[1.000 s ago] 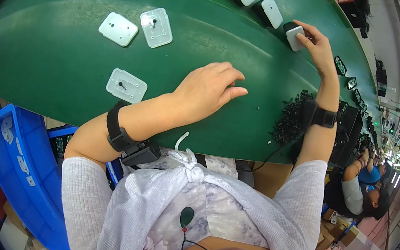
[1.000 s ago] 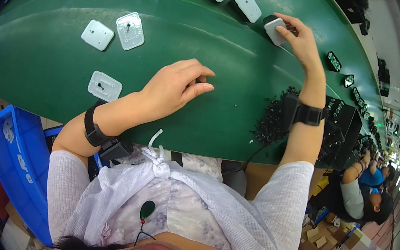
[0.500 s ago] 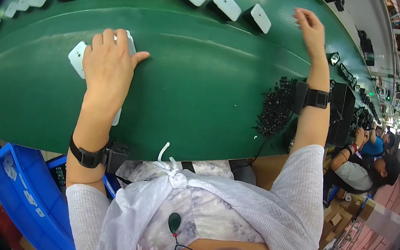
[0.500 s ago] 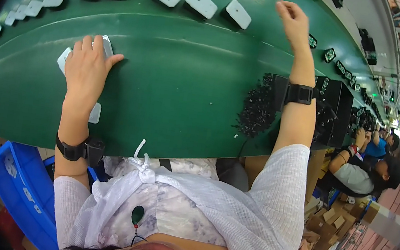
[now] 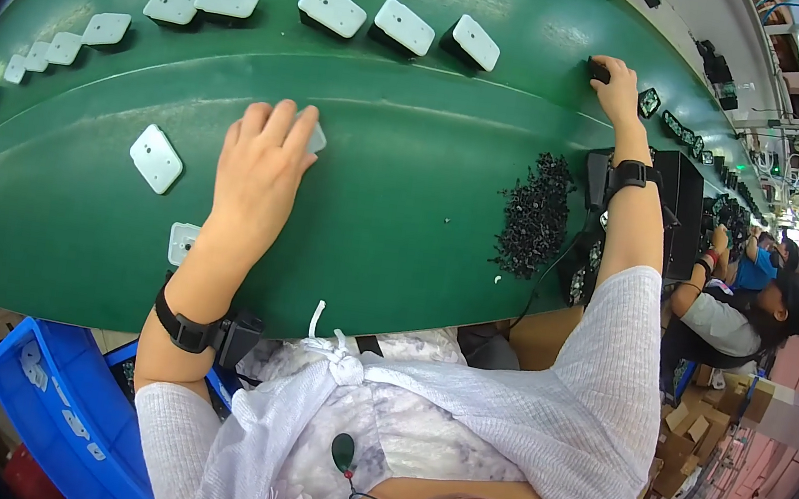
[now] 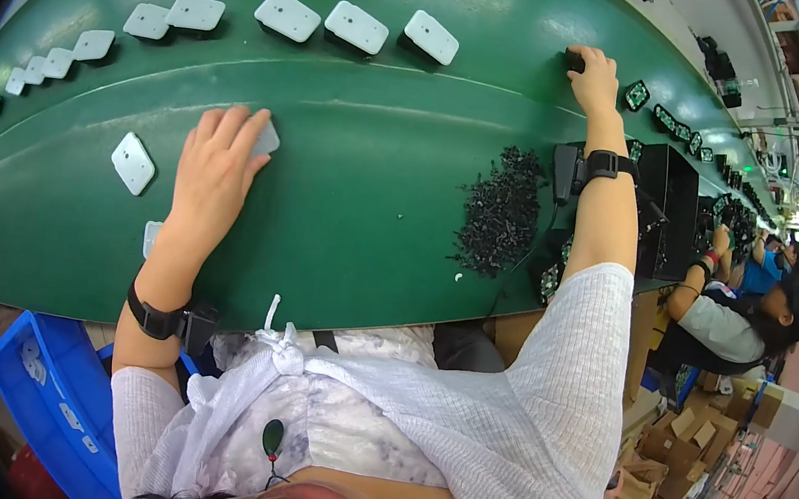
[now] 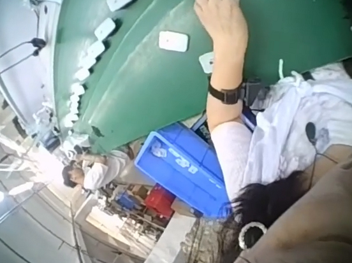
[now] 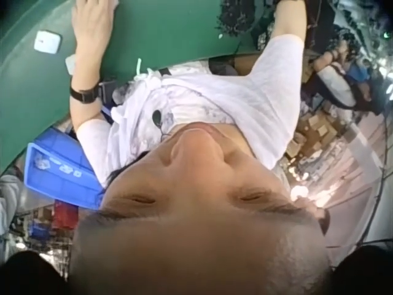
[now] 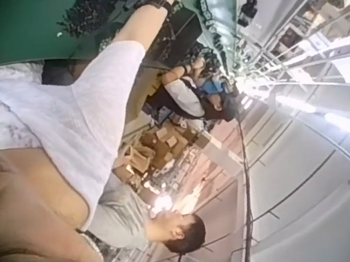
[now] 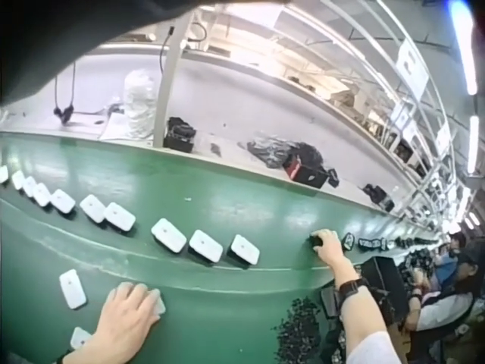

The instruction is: The person picks up a white plastic cover and a black electronic housing, fits them together by hand, and places the assembled unit onto the conveyor belt, occasionally reaching into blue bins for more components.

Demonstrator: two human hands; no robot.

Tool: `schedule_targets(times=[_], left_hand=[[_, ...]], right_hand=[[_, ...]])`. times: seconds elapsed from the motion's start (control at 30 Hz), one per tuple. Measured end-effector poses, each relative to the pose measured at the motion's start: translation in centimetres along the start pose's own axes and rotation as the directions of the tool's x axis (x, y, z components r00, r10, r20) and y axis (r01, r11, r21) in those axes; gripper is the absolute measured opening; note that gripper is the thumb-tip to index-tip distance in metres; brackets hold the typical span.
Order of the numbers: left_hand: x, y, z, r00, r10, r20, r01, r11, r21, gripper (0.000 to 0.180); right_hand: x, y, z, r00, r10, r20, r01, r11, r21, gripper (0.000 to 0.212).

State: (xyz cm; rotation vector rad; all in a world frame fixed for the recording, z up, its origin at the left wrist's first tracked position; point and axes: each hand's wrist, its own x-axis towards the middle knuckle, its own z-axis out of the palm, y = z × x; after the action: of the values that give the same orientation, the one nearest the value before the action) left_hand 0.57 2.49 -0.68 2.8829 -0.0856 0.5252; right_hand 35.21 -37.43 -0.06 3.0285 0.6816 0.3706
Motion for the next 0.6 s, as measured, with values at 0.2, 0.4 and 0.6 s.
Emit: schedule_targets(times=[0.2,0.4,0.6], left_hand=[[0.4,0.2,0.7,0.995,0.101,-0.01,-0.101,0.977,-0.188,0.052],[0.2,0.4,0.2,0.999,-0.037,-0.006,0.035,0.98,-0.195,0.052],[0.4,0.8,1.3,0.998,0.049,-0.047,-0.058,0.977,-0.206,0.05]], right_hand=[[0.4,-3.0,-0.9,0.97,0.231,0.072,-0.235,0.83,0.506,0.036],[-7.0,-13.9,-6.5,0.931,-0.099,0.352,-0.29,0.384,0.876,0.038],[-10.2,-17.1,-6.2,0.953,-0.192,0.235,-0.042,0.682,0.73,0.032]])
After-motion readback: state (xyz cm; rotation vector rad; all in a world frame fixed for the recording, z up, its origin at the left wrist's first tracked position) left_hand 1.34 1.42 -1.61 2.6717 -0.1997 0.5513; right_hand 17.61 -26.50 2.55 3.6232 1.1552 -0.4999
